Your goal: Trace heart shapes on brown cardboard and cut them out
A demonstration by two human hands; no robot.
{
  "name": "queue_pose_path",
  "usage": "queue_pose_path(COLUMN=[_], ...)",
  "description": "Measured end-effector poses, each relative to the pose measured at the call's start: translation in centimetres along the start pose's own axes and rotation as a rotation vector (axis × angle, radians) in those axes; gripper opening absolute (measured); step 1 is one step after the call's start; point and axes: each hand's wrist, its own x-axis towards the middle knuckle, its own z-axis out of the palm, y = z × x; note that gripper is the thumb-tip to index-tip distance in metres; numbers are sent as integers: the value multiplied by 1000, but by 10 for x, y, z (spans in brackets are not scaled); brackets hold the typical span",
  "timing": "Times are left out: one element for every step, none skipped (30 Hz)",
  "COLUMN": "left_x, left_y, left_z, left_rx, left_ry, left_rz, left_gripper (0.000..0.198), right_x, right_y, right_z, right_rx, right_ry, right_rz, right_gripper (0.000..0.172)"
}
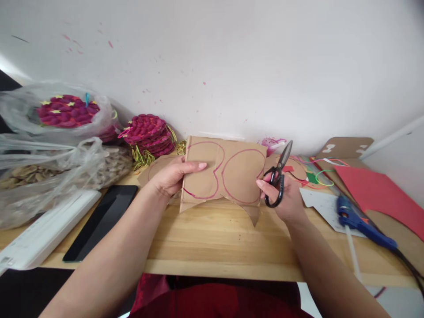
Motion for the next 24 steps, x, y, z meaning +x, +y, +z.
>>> queue_pose_path(left_x=[0,2,3,5,6,8,9,10,11,11,10,10,9,8,8,7,7,7,7,7,8,8,8,8], left_y=[1,2,3,4,5,6,6,7,7,7,6,6,4,3,2,0,-1,-2,-3,-3,-3,-2,-2,-1], left_z=[0,-1,-3,-4,-6,-7,-9,-9,-10,-10,-9,-8,-6,-4,-2,0,2,4,4,5,5,5,4,4], left_rx=[-22,-51,-85,-122,-155,-179,-191,-194,-191,-187,-183,-181,-182,-181,-179,-176,-175,-178,-185,-197,-210,-224,-232,-237], left_ry=[31,73,120,166,204,231,248,257,261,266,269,275,280,283,281,276,272,268,267,273,286,302,310,316], left_rz=[29,69,118,172,222,263,292,308,312,308,300,290,279,264,245,226,208,194,184,180,180,181,177,173], left_gripper=[53,52,50,49,49,50,51,53,54,55,55,54,53,51,49,47,45,44,41,39,36,34,32,32], right_x=[0,0,-1,-3,-5,-8,-11,-14,-18,-21,-24,-26,-27,-28,-28,-28,-27,-27,-27,-27,-27,-27,-27,-27], right_y=[0,0,0,0,1,2,3,3,3,2,1,0,-2,-3,-4,-4,-4,-4,-4,-4,-3,-3,-3,-3], right_z=[0,0,-1,-2,-3,-4,-3,-2,0,3,7,11,14,17,20,21,22,22,21,21,20,19,18,18], right_rx=[8,20,42,73,111,149,178,185,164,119,63,16,-17,-30,-29,-23,-14,-11,-14,-21,-31,-43,-57,-72], right_ry=[23,53,83,97,77,20,-79,-212,-354,-495,-608,-686,-735,-753,-752,-743,-729,-717,-707,-702,-704,-710,-716,-723], right_rz=[-7,-17,-30,-43,-54,-61,-61,-47,-17,25,70,102,124,135,141,147,149,153,159,162,163,164,168,170], right_gripper=[42,43,42,42,42,44,48,51,54,54,53,52,51,50,49,49,49,49,48,48,47,46,45,44])
